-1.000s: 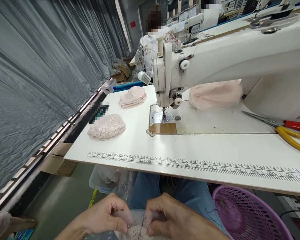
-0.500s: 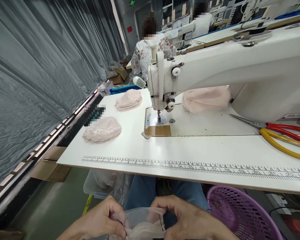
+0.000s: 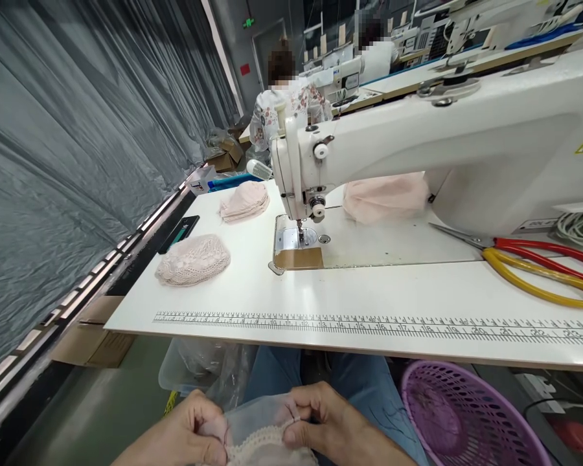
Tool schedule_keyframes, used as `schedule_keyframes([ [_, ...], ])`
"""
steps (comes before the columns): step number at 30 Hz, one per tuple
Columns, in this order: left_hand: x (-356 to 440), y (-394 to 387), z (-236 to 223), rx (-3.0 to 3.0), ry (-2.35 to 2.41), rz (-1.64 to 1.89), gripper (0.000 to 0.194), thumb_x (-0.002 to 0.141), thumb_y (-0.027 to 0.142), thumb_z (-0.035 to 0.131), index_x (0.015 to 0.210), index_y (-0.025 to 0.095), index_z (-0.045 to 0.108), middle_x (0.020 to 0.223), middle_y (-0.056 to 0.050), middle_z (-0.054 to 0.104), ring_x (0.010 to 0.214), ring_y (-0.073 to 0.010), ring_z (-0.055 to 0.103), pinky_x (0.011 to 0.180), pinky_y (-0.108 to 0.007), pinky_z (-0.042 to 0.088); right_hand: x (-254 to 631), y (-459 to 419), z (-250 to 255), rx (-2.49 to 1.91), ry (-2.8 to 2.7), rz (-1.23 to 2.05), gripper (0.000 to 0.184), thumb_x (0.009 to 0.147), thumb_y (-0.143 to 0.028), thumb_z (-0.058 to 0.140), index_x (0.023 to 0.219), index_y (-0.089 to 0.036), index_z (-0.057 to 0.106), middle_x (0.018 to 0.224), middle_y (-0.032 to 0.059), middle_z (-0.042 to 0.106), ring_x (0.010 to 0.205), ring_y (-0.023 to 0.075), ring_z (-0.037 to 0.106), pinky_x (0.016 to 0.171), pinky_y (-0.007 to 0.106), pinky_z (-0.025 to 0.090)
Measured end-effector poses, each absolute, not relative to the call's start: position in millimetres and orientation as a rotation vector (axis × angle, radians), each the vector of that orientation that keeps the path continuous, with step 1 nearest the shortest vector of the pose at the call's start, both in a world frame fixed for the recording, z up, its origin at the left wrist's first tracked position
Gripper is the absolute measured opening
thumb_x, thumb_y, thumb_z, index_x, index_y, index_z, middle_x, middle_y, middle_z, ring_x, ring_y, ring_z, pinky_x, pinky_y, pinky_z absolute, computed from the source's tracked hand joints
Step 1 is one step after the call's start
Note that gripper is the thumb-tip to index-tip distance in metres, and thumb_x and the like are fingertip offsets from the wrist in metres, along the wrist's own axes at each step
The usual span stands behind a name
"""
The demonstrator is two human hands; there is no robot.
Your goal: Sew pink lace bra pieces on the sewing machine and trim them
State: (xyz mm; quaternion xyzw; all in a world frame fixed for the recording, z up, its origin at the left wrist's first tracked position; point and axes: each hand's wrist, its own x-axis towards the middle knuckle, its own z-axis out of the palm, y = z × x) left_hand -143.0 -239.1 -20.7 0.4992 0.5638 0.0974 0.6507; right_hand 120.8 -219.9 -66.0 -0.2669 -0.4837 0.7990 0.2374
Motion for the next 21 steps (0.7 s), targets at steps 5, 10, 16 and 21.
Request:
schedule_keyframes([
  [5,-148,-243,-25,1.242,1.367,0.144,0.031,0.059,0.044,0.083,0.066,0.015,0.075,0.050,0.006,0.045,0.053,-0.0076,0.038,0.054,-0.018,0.033,124,-217,-60,-0.723,-1.405,2.175,0.050,0.073,-0.059,0.070,0.079,-0.010,0.073,0.058,-0.0031,0.046,0.054,0.0078,0.034,0.050,0.021,0.022],
  [10,-148,-244,-22,1.197,1.451,0.112,0.035,0.054,0.045,0.085,0.071,0.016,0.073,0.073,0.003,0.057,0.068,-0.0111,0.048,0.062,-0.019,0.038,114,-218,-62,-0.803,-1.398,2.101,0.053,0.075,-0.063,0.065,0.082,-0.011,0.074,0.060,-0.0030,0.044,0.058,0.0096,0.034,0.053,0.023,0.025],
  [16,-136,-240,2,1.110,1.478,0.106,0.032,0.056,0.045,0.082,0.064,0.016,0.071,0.059,0.003,0.052,0.066,-0.0125,0.046,0.057,-0.020,0.032,111,-216,-61,-0.885,-1.394,2.052,0.052,0.074,-0.062,0.067,0.073,-0.010,0.071,0.058,-0.0033,0.042,0.058,0.0101,0.036,0.053,0.023,0.024],
  [21,-131,-236,8,1.132,1.430,0.108,0.030,0.060,0.045,0.080,0.071,0.018,0.073,0.071,0.001,0.062,0.074,-0.0158,0.053,0.063,-0.021,0.038,111,-212,-61,-0.867,-1.437,1.998,0.057,0.079,-0.066,0.058,0.071,-0.011,0.068,0.061,-0.0013,0.047,0.059,0.0115,0.040,0.056,0.024,0.029],
])
